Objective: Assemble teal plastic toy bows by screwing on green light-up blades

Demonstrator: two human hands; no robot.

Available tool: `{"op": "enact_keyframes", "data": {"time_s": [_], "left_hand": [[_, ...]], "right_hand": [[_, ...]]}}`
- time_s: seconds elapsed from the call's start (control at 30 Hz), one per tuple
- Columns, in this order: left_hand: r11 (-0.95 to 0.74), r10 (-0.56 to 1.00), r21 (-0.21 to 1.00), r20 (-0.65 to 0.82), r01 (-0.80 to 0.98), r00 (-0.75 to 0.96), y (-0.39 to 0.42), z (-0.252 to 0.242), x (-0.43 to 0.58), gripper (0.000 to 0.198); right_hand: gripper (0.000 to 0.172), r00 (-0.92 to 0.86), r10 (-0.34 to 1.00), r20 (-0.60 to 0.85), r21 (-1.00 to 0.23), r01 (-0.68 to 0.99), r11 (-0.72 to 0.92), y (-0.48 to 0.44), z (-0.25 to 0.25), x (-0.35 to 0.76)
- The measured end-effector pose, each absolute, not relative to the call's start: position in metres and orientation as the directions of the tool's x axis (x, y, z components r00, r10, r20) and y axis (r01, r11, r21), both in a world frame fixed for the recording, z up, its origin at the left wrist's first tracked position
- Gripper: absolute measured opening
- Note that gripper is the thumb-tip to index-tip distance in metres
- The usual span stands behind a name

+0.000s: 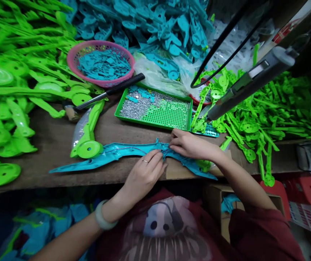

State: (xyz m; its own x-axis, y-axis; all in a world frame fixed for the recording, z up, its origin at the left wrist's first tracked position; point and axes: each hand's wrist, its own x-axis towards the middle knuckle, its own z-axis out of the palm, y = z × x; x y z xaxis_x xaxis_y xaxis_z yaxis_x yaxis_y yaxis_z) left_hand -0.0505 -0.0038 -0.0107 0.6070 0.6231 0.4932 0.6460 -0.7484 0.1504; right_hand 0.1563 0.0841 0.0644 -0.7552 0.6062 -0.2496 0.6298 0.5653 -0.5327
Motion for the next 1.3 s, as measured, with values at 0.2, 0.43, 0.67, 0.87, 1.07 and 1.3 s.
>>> {"op": "enact_keyframes", "data": {"time_s": [0.2,0.43,0.67,0.87,1.07,1.3], "left_hand": [[-0.738,0.599,0.105,0.556,0.667,0.576,-0.003,-0.014,-0.049,0.012],[-0.712,0.631,0.125,0.545,0.691,0.552,-0.009,-0.012,-0.048,0.014],[-0.736,0.631,0.167,0.520,0.656,0.576,-0.009,-0.017,-0.049,0.016],[-0.747,0.623,0.151,0.497,0.647,0.604,-0.006,-0.016,-0.051,0.018],[-0.749,0.616,0.149,0.516,0.646,0.595,-0.005,-0.014,-0.050,0.016],[-0.742,0.620,0.132,0.509,0.657,0.597,-0.004,-0.011,-0.050,0.017]], "right_hand": [[0.019,-0.775,0.631,-0.009,-0.614,0.503,0.609,0.082,0.059,0.153],[0.026,-0.821,0.571,0.003,-0.495,0.495,0.714,0.086,0.058,0.147],[0.021,-0.783,0.602,-0.160,-0.302,0.619,0.725,0.093,0.067,0.148],[0.016,-0.587,0.759,-0.281,-0.246,0.809,0.534,0.074,0.091,0.169],[0.010,-0.320,0.902,-0.289,-0.371,0.906,0.203,0.019,0.068,0.177],[0.009,-0.161,0.978,-0.133,-0.526,0.848,0.068,0.015,0.039,0.166]]}}
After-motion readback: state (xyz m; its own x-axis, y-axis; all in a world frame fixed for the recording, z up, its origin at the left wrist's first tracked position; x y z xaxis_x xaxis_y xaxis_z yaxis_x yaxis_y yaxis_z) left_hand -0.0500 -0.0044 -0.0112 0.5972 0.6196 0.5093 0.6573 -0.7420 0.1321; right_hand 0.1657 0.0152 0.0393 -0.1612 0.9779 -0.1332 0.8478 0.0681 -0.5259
